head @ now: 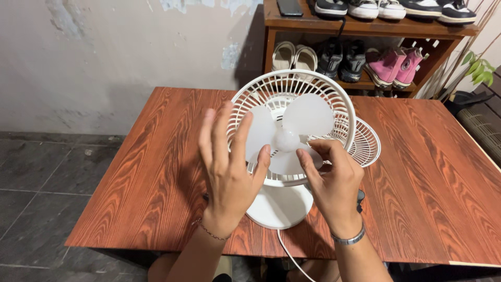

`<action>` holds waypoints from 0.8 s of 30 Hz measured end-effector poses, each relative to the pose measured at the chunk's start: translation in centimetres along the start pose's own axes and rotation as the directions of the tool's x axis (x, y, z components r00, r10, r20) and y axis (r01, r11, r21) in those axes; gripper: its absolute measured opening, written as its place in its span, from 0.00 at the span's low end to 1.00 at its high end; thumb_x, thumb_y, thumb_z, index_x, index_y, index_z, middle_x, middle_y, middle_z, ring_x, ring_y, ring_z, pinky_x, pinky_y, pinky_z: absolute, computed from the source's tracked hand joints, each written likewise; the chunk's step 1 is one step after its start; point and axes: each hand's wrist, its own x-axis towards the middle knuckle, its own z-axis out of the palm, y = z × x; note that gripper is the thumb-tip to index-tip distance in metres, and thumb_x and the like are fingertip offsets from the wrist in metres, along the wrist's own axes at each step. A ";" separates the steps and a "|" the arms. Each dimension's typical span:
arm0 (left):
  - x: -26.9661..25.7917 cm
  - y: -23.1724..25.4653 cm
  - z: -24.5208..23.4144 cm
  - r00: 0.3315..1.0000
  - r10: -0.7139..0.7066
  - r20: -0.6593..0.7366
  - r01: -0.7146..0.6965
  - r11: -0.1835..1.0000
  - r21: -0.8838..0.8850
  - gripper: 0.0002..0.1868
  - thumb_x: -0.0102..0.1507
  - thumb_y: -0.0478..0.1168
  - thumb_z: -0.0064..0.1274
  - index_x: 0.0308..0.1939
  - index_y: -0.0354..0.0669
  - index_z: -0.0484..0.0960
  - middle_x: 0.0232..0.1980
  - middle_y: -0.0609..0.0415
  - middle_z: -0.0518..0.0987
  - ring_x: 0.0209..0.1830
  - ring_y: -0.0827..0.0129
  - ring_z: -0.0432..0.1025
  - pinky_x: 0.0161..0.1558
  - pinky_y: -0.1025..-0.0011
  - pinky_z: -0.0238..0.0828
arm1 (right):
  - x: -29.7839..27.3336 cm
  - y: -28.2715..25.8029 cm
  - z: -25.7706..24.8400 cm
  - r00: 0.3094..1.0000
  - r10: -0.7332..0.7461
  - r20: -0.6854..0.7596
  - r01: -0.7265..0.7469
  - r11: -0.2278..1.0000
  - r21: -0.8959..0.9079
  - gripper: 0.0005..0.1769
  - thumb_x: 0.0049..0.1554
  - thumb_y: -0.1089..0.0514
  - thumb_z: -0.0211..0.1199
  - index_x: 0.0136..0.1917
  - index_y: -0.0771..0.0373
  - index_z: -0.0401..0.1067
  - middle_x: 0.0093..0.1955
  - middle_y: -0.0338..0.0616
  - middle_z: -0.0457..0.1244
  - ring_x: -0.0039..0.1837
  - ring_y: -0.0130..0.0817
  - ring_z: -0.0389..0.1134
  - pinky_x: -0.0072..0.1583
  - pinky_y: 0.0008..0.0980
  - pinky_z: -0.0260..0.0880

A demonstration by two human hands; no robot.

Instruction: The person uses a multi-tool to tighten the central screw on the front fan cage, wipes the fan with a cloth, installs the fan blades, and attaches the rear fan cage to complete assembly.

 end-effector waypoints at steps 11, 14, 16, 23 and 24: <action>2.8 -1.9 1.1 0.910 -0.294 0.293 0.395 0.829 -0.396 0.73 0.44 0.56 0.78 0.80 0.37 0.43 0.77 0.33 0.58 0.77 0.43 0.58 0.71 0.51 0.60 | 2.4 1.7 -2.3 0.991 0.120 0.064 -0.127 0.984 0.127 0.54 0.48 0.47 0.78 0.76 0.67 0.52 0.73 0.57 0.54 0.76 0.50 0.59 0.74 0.45 0.63; 3.4 -1.8 1.1 0.909 -0.294 0.297 0.393 0.842 -0.370 0.74 0.41 0.54 0.79 0.80 0.40 0.44 0.74 0.35 0.64 0.74 0.46 0.62 0.69 0.53 0.64 | 3.2 1.8 -1.8 0.991 0.078 0.107 -0.086 0.994 0.073 0.60 0.44 0.47 0.81 0.77 0.69 0.49 0.73 0.60 0.53 0.76 0.52 0.58 0.74 0.47 0.61; 3.8 -1.9 1.0 0.888 -0.304 0.345 0.429 0.819 -0.380 0.76 0.40 0.54 0.79 0.80 0.42 0.43 0.72 0.37 0.66 0.70 0.48 0.67 0.66 0.54 0.67 | 3.5 1.8 -1.5 0.995 0.031 0.098 -0.032 0.999 0.012 0.62 0.42 0.46 0.82 0.77 0.71 0.49 0.73 0.62 0.53 0.76 0.54 0.57 0.73 0.48 0.61; 4.3 -3.8 1.7 0.914 -0.199 0.354 0.377 0.740 -0.557 0.74 0.41 0.52 0.80 0.80 0.43 0.45 0.61 0.42 0.81 0.60 0.56 0.79 0.61 0.59 0.77 | 3.7 1.8 -0.6 0.983 0.132 0.129 -0.156 0.967 0.200 0.61 0.41 0.48 0.83 0.76 0.69 0.51 0.71 0.58 0.61 0.70 0.45 0.68 0.69 0.39 0.72; 4.2 -3.9 1.8 0.916 -0.188 0.356 0.375 0.718 -0.586 0.73 0.42 0.52 0.80 0.81 0.43 0.46 0.60 0.43 0.83 0.59 0.57 0.80 0.62 0.59 0.77 | 3.7 1.8 -0.5 0.983 0.129 0.131 -0.157 0.960 0.231 0.59 0.42 0.50 0.83 0.76 0.68 0.52 0.70 0.57 0.63 0.70 0.44 0.69 0.69 0.39 0.72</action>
